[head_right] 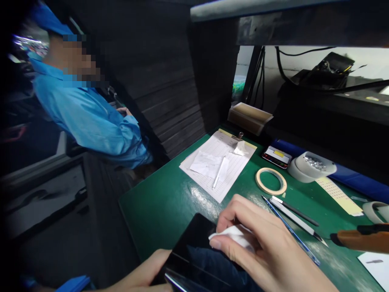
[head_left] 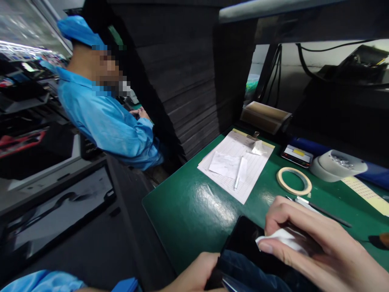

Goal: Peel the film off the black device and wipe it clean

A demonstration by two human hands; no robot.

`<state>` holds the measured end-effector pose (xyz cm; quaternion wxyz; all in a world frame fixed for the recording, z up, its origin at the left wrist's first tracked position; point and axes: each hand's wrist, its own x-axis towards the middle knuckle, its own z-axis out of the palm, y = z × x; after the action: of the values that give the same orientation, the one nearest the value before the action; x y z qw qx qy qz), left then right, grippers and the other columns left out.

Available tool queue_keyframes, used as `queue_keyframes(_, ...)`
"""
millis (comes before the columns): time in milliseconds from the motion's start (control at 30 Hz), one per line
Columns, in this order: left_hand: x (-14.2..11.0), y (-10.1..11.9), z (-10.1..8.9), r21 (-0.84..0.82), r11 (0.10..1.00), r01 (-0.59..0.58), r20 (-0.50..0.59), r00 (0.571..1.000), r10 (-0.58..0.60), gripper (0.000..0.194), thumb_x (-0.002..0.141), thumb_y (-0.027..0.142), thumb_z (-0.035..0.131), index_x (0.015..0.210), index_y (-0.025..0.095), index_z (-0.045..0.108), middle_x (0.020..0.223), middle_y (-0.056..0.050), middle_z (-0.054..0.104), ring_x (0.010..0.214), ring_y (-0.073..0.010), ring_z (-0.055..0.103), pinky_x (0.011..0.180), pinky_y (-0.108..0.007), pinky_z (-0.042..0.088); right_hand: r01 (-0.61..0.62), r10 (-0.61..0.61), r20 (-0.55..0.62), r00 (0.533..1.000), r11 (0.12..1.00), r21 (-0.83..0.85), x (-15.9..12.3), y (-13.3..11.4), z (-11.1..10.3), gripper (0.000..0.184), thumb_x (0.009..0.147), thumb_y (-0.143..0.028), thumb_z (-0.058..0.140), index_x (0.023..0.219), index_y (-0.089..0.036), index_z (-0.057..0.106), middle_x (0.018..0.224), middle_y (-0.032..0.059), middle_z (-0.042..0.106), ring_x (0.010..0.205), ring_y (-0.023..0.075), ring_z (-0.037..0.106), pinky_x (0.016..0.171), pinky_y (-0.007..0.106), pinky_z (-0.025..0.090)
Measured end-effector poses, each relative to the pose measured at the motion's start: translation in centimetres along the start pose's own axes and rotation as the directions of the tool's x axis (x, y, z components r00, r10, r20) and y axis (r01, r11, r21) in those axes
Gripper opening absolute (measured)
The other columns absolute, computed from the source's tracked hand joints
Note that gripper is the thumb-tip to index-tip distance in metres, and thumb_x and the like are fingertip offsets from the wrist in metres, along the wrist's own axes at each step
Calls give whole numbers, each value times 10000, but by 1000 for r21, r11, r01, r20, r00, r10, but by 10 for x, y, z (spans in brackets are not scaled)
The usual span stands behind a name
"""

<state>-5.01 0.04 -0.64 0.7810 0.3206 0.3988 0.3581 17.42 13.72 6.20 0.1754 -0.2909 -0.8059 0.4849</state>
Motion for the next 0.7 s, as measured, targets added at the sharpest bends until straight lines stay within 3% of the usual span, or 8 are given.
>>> queue_keyframes(200,2,-5,2,66,998,-2,46,999,-1,452,771,602,917,859,181,778,819,-10,688,933,-233,619,905,-328,498,-53,53,-2,999,997,55,2,-8,5,282,1054,-558,773,1060,-284,705,951,-17,675,760,145,589,626,223,445)
queue_keyframes(300,7,-16,-1,126,992,1,58,998,-9,503,757,652,925,848,181,772,794,0,705,923,-245,649,938,-357,515,-58,58,7,998,993,107,5,-10,7,326,1062,-566,772,1005,-251,710,905,-16,658,722,128,542,615,225,407)
queue_keyframes(467,10,-22,-6,190,982,1,83,996,-17,406,974,584,773,994,178,761,1001,-25,776,957,-257,728,957,-451,593,-32,61,-129,990,976,214,11,-22,-2,434,959,-606,877,864,-216,714,798,-2,622,655,125,513,577,224,404)
queue_keyframes(567,5,-15,-5,180,984,8,99,995,-27,426,978,600,765,997,175,757,1003,-26,776,946,-254,735,953,-463,600,-81,97,-59,994,968,237,11,-24,-10,408,935,-581,906,865,-224,721,796,-8,630,672,125,529,604,215,415)
queue_keyframes(700,-2,0,-1,137,990,39,90,995,-52,506,857,683,842,916,186,763,865,-10,744,898,-229,699,972,-444,554,-106,99,42,994,975,195,6,-14,-16,341,964,-531,885,897,-229,742,797,-9,647,660,123,519,593,227,387)
